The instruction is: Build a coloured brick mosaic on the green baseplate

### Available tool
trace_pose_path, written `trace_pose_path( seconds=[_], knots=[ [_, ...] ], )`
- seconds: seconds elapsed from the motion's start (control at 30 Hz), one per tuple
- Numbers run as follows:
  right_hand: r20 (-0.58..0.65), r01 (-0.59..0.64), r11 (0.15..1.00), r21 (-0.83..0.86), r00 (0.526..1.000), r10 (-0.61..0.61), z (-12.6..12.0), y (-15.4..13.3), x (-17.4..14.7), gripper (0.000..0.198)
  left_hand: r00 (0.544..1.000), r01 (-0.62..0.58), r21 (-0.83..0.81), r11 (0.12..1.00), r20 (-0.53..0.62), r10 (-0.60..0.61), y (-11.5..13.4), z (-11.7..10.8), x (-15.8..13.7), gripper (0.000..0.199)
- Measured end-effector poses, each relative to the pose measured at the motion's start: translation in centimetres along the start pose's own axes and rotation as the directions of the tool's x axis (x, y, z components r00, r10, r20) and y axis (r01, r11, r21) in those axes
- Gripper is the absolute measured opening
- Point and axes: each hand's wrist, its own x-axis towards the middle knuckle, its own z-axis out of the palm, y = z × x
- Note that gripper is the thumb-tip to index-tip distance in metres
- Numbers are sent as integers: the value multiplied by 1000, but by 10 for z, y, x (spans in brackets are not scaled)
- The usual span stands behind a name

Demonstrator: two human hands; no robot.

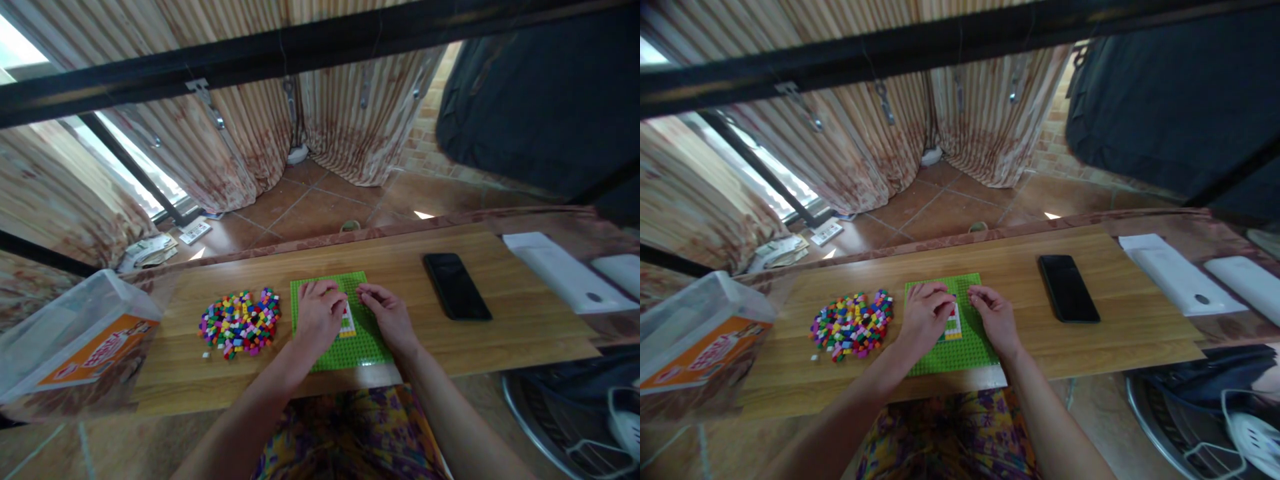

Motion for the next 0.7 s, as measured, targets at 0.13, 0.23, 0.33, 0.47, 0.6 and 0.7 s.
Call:
trace_pose_path(
  seconds=[0.13, 0.23, 0.33, 0.47, 0.6, 0.7],
  knots=[
    [-9, -1, 1000, -17, 1000, 1, 0, 1, 0, 36, 1000, 18, 29, 999, 20, -18, 4, 1, 3, 11],
    [-1, 14, 999, -37, 1000, -14, 0, 1, -1, 36, 997, 68, 19, 998, 22, -69, 5, 2, 4, 11],
    [11, 21, 997, -71, 1000, -21, 1, 2, -1, 36, 993, 117, 12, 993, 21, -117, 5, 5, 5, 9],
    [32, 8, 990, -140, 999, -3, 3, 0, -2, 38, 986, 168, -18, 986, 19, -168, 5, 6, 4, 11],
    [52, -5, 983, -184, 999, 15, 7, -8, -2, 39, 980, 198, -67, 978, 14, -197, 4, 7, 3, 15],
    [44, -19, 968, -249, 999, 31, 12, -14, -2, 37, 978, 210, -108, 972, 9, -211, 3, 8, 4, 21]
  ],
)
